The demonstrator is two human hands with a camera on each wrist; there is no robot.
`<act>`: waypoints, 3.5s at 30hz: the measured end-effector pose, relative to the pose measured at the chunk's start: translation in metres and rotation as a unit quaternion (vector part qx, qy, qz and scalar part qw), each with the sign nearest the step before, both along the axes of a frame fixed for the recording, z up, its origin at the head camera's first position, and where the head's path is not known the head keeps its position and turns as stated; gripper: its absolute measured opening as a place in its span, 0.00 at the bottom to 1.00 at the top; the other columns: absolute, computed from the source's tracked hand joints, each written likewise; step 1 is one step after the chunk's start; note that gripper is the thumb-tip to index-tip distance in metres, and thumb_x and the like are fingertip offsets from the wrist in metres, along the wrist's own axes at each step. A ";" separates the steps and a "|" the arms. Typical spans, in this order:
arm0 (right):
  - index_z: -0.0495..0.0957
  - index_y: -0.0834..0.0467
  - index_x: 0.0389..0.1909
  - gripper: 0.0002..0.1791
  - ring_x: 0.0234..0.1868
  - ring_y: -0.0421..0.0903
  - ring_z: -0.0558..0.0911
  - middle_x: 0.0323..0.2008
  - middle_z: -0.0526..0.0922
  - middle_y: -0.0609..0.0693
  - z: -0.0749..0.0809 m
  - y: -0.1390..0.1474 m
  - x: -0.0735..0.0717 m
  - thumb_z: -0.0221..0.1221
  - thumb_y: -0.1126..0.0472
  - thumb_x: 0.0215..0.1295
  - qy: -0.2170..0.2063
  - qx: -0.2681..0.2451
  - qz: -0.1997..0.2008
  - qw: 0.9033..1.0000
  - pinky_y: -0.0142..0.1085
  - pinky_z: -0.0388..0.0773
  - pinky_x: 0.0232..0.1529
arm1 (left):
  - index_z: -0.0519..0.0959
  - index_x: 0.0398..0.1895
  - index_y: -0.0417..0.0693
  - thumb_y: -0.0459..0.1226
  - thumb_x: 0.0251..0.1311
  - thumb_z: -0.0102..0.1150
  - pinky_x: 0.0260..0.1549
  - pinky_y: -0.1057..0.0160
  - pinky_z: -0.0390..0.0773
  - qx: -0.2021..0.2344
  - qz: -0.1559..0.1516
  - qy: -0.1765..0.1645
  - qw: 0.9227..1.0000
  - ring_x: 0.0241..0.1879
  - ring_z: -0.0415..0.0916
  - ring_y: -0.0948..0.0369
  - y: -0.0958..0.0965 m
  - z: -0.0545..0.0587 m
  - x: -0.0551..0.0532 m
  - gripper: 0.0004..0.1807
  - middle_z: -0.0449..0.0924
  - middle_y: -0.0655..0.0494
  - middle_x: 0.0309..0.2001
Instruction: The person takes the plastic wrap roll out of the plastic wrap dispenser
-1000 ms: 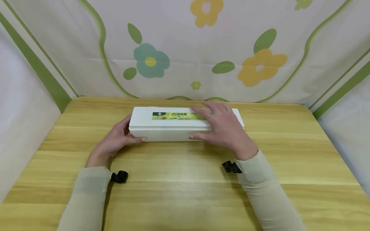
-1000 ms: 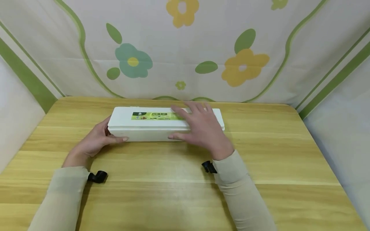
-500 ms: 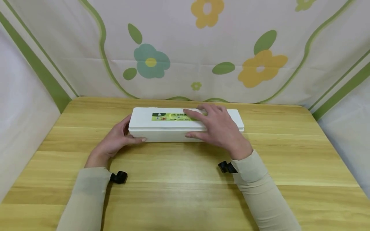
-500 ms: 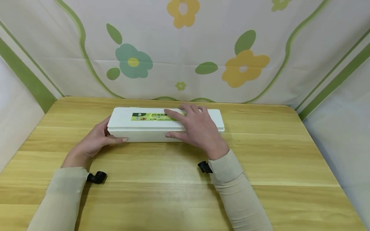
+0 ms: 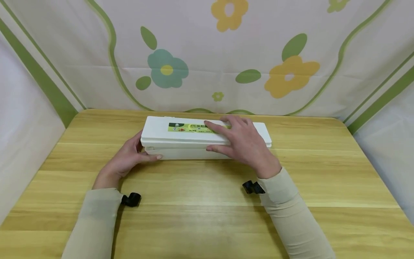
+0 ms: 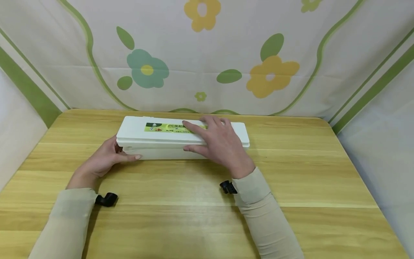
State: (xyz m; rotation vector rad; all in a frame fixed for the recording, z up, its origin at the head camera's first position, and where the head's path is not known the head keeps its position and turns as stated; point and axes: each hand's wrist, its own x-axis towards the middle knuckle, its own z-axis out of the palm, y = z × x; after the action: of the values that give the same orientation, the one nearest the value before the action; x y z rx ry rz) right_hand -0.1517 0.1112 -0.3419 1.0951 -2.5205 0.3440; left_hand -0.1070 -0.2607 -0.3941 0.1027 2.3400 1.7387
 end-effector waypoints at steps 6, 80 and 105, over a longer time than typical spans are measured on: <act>0.76 0.38 0.76 0.41 0.64 0.60 0.80 0.63 0.83 0.60 0.001 0.000 0.000 0.67 0.28 0.64 0.001 0.003 0.001 1.000 0.55 0.75 0.57 | 0.60 0.86 0.66 0.35 0.54 0.84 0.64 0.80 0.65 0.006 -0.001 0.001 1.000 0.79 0.56 0.61 0.000 0.000 0.000 0.58 0.69 0.58 0.78; 0.75 0.35 0.76 0.43 0.71 0.57 0.78 0.69 0.82 0.56 0.005 0.030 -0.014 0.72 0.29 0.60 -0.095 -0.015 -0.045 0.994 0.62 0.66 0.68 | 0.57 0.86 0.74 0.36 0.59 0.81 0.68 0.62 0.72 -0.012 -0.023 0.001 1.000 0.78 0.59 0.53 0.004 -0.001 -0.006 0.57 0.62 0.56 0.81; 0.79 0.41 0.74 0.44 0.67 0.61 0.80 0.67 0.82 0.58 0.028 0.043 -0.005 0.78 0.35 0.56 -0.056 -0.064 -0.070 0.994 0.64 0.66 0.68 | 0.55 0.87 0.71 0.35 0.60 0.80 0.61 0.72 0.76 0.009 -0.047 -0.011 0.999 0.77 0.60 0.52 -0.010 -0.004 -0.006 0.58 0.59 0.54 0.83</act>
State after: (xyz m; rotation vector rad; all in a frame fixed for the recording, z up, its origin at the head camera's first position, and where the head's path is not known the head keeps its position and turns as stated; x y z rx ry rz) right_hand -0.1565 0.1545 -0.3140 0.8677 -2.6145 0.5348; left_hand -0.1133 -0.2703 -0.3977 0.1924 2.2657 1.7085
